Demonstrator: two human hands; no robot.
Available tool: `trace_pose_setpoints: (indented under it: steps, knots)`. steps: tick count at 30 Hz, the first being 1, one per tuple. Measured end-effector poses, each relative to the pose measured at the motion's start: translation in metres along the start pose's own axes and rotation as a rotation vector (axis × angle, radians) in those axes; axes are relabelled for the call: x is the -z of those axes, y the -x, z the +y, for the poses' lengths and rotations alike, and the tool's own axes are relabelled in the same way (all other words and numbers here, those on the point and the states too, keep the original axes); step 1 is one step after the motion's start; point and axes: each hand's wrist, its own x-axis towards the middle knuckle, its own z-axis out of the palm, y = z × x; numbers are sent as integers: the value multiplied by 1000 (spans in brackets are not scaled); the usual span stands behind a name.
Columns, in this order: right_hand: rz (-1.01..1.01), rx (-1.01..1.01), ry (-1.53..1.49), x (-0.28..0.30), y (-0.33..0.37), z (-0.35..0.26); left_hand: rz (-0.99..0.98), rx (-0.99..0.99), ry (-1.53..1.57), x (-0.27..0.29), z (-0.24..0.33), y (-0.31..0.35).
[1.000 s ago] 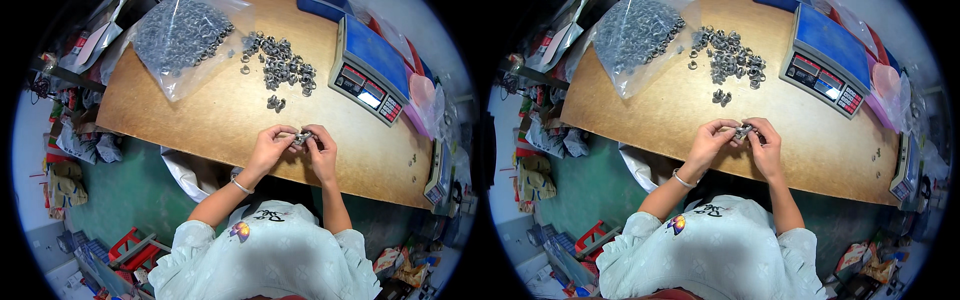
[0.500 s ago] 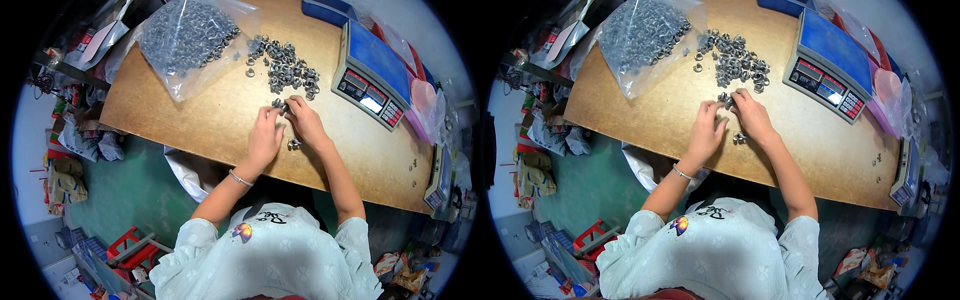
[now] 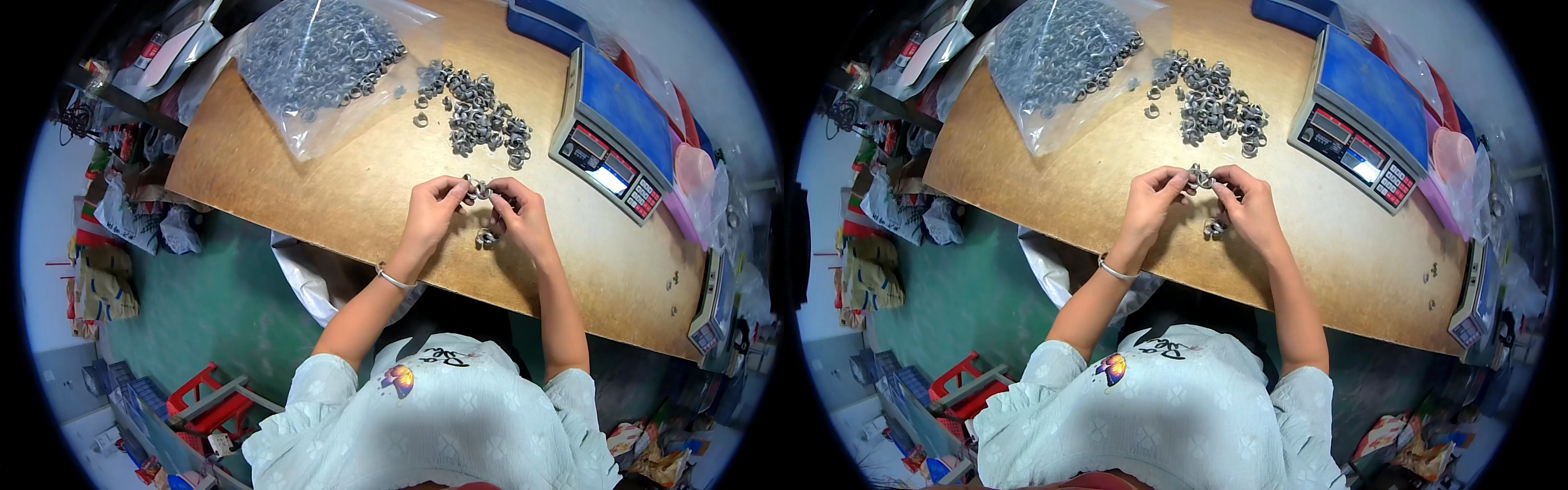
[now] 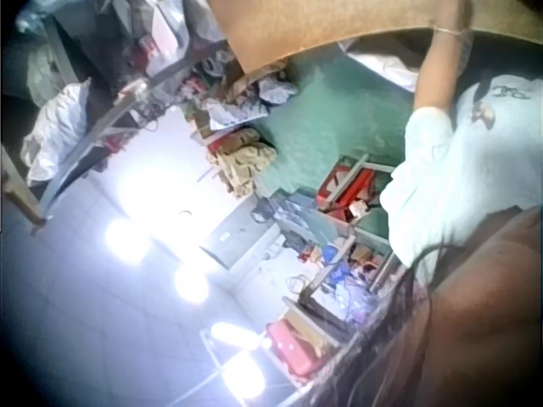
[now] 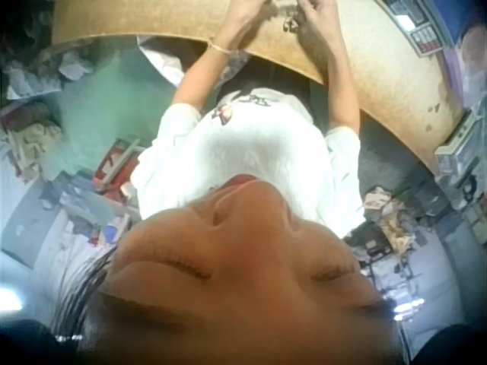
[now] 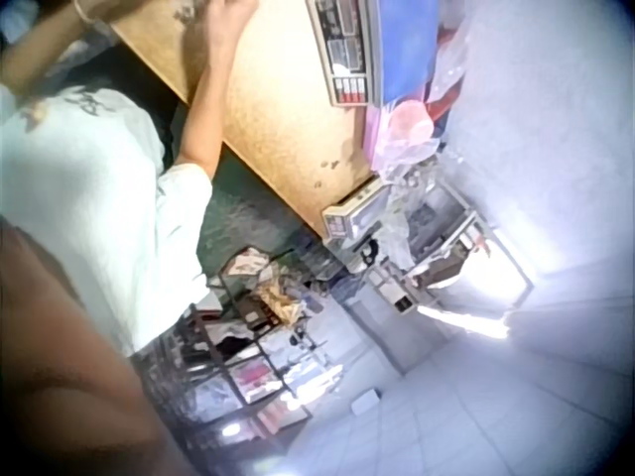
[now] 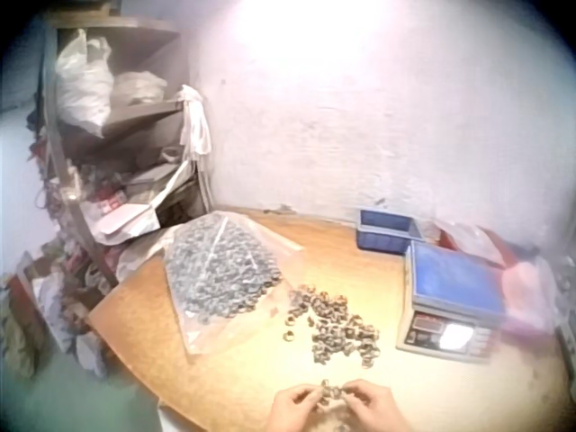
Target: The person picks up a large paper bag from the floor, carries it to a workstation, and pours out small metal parts. They then use their hands to sort and group the small metal parts on the table surface.
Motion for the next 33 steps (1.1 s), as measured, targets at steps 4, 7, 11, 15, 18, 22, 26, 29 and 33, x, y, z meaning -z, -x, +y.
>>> trace_pose_setpoints:
  steps: [4, 7, 11, 15, 18, 22, 26, 29, 33]
  knots:
    - [-74, -94, -136, -8, 14, -15, 45, 108, 274, 2, 7, 15]
    - [-120, -84, -288, -15, 28, -20, 46, 273, 632, 10, 3, 35]
    - [-218, -170, -776, -25, 42, -22, 23, 312, 577, 32, -1, 71]
    - [-147, -210, -374, -34, 53, -21, 34, 377, 557, 47, -5, 103]
    - [-289, 20, 58, -48, 70, -27, -29, 458, 875, 49, -9, 122]
    - [-360, 297, 287, -76, 76, -38, 59, 574, 1068, 45, -14, 128]
    - [-200, 268, 230, -67, 71, -33, -28, 510, 990, 59, -24, 138]
    - [23, 67, -7, -48, 67, -15, 152, 511, 807, 75, -24, 149]
    - [173, 70, 190, -26, 42, -10, 764, 470, 770, 124, -111, 150]
